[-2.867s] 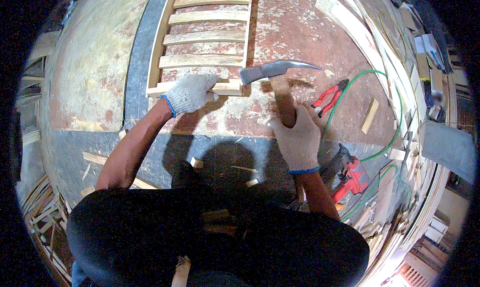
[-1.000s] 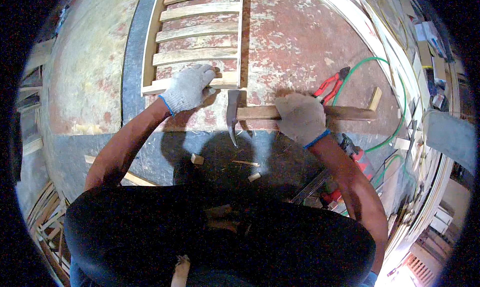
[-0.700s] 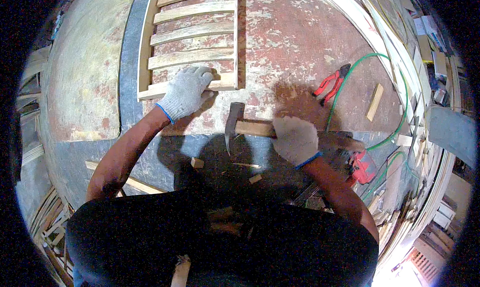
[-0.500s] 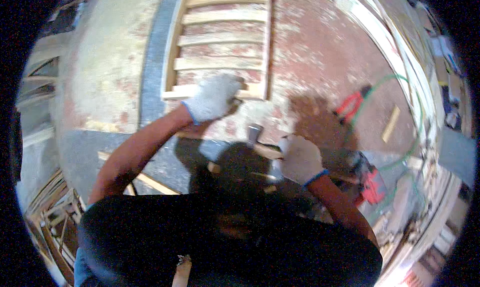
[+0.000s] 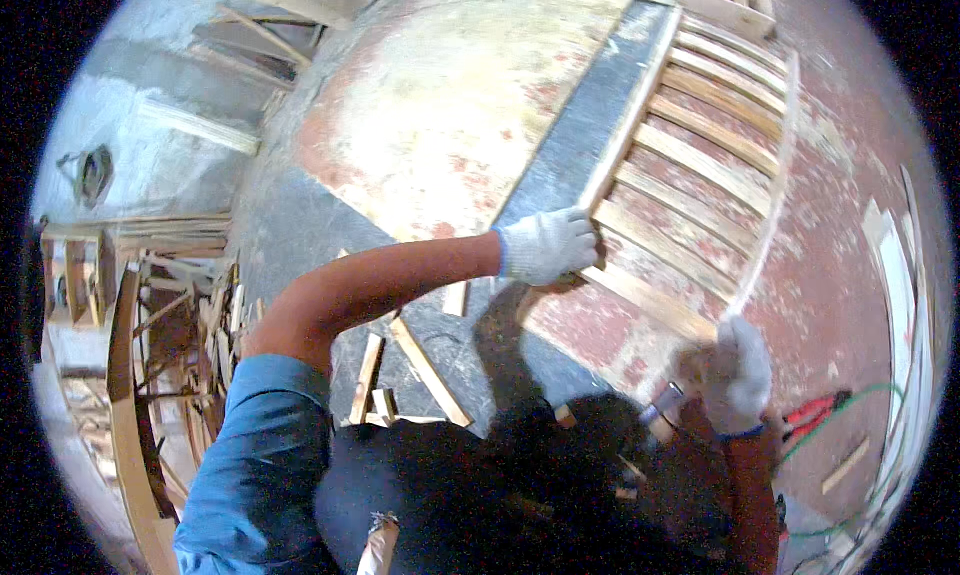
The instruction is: The person assembles a wooden frame structure on the floor using a pneumatic nail gun. They position wooden slats between two side rails and secure them with nails, occasionally using a hammer to adjust the pieces. The person works on multiple frames, picking up new pieces and nailing them into place.
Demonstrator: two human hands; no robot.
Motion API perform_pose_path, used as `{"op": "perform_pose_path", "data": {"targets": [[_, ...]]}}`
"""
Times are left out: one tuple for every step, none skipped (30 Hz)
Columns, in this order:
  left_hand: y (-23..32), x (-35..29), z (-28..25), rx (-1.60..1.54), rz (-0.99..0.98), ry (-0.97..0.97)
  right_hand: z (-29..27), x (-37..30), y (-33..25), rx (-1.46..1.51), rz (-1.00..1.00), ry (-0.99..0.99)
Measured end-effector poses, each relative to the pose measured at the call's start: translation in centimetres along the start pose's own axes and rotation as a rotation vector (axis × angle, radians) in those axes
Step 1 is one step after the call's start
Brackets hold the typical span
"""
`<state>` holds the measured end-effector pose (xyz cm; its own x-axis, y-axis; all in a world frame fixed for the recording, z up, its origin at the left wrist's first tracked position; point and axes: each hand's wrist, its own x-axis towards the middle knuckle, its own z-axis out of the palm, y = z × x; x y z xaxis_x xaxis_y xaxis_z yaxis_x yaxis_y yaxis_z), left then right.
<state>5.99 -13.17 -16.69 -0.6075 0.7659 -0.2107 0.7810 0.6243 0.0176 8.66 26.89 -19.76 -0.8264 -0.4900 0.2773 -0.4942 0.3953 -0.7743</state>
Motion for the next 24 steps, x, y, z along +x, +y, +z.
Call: {"op": "perform_pose_path", "data": {"targets": [[0.1, -0.3, -0.7, 0.18, -0.019, -0.049, -0.6, 1.1, -0.5, -0.431, -0.275, -0.054], [0.2, -0.3, -0.9, 0.199, -0.015, -0.037, -0.5, 1.5, -0.8, -0.481, -0.293, -0.057], [0.2, -0.3, -1.1, 0.219, -0.007, -0.026, -0.3, 1.9, -1.0, -0.53, -0.308, -0.057], [0.1, 0.0, -0.6, 0.198, -0.019, -0.089, -0.2, 2.1, -1.1, -0.588, -0.317, -0.061], [-0.1, 0.0, 0.5, 0.131, -0.018, -0.071, 0.0, 2.5, -1.5, -0.584, -0.246, -0.097], [-0.5, -0.2, 1.6, 0.066, -0.015, -0.052, 0.4, 2.9, -2.2, -0.581, -0.173, -0.132], [-0.6, -0.3, 1.7, 0.001, -0.009, -0.031, 0.6, 3.2, -2.5, -0.581, -0.099, -0.166], [-0.8, -0.2, 1.5, -0.026, 0.001, -0.087, 0.7, 3.4, -2.3, -0.592, -0.094, -0.176], [-1.0, -0.4, 1.9, -0.011, 0.016, -0.027, 0.9, 3.4, -2.1, -0.604, -0.088, -0.186], [-1.2, -0.5, 2.2, 0.006, 0.034, 0.034, 0.9, 3.4, -1.9, -0.617, -0.079, -0.193], [-1.4, -0.5, 2.6, 0.023, 0.053, 0.093, 1.1, 3.4, -1.3, -0.623, -0.06, -0.212], [-1.5, -0.5, 2.9, -0.027, 0.014, 0.009, 1.3, 3.4, -0.6, -0.629, -0.041, -0.231], [-1.6, -0.1, 3.0, -0.079, -0.021, -0.069, 1.3, 3.3, -0.1, -0.642, -0.02, -0.251], [-1.5, 0.3, 3.1, -0.13, -0.055, -0.149, 1.2, 3.3, 0.2, -0.63, -0.017, -0.274], [-1.5, 0.3, 3.2, -0.124, -0.045, -0.145, 1.1, 3.3, 0.5, -0.618, -0.013, -0.297], [-1.4, 0.6, 3.6, -0.116, -0.024, -0.136, 0.8, 3.2, 0.8, -0.611, -0.001, -0.316], [-1.2, 0.6, 3.2, -0.106, -0.005, -0.127, 0.7, 3.5, 0.7, -0.58, -0.014, -0.293], [-1.0, 0.4, 2.9, -0.121, -0.023, -0.128, 0.7, 3.9, 0.2, -0.55, -0.027, -0.269], [-1.0, 0.1, 3.0, -0.143, -0.016, -0.117, 0.6, 4.1, 0.2, -0.527, -0.045, -0.282], [-1.1, 0.1, 3.0, -0.165, -0.009, -0.105, 0.5, 4.2, 0.3, -0.506, -0.061, -0.296], [-1.1, 0.1, 3.1, -0.187, 0.0, -0.093, 0.1, 4.2, 0.9, -0.5, -0.078, -0.34], [-1.0, 0.2, 2.1, -0.209, -0.021, -0.164, -0.3, 4.2, 1.4, -0.495, -0.093, -0.383], [-0.9, 0.3, 2.1, -0.201, -0.024, -0.164, -0.4, 4.1, 1.9, -0.48, -0.101, -0.385], [-0.9, 0.4, 2.1, -0.194, -0.026, -0.165, -0.4, 4.0, 2.4, -0.466, -0.108, -0.387]]}}
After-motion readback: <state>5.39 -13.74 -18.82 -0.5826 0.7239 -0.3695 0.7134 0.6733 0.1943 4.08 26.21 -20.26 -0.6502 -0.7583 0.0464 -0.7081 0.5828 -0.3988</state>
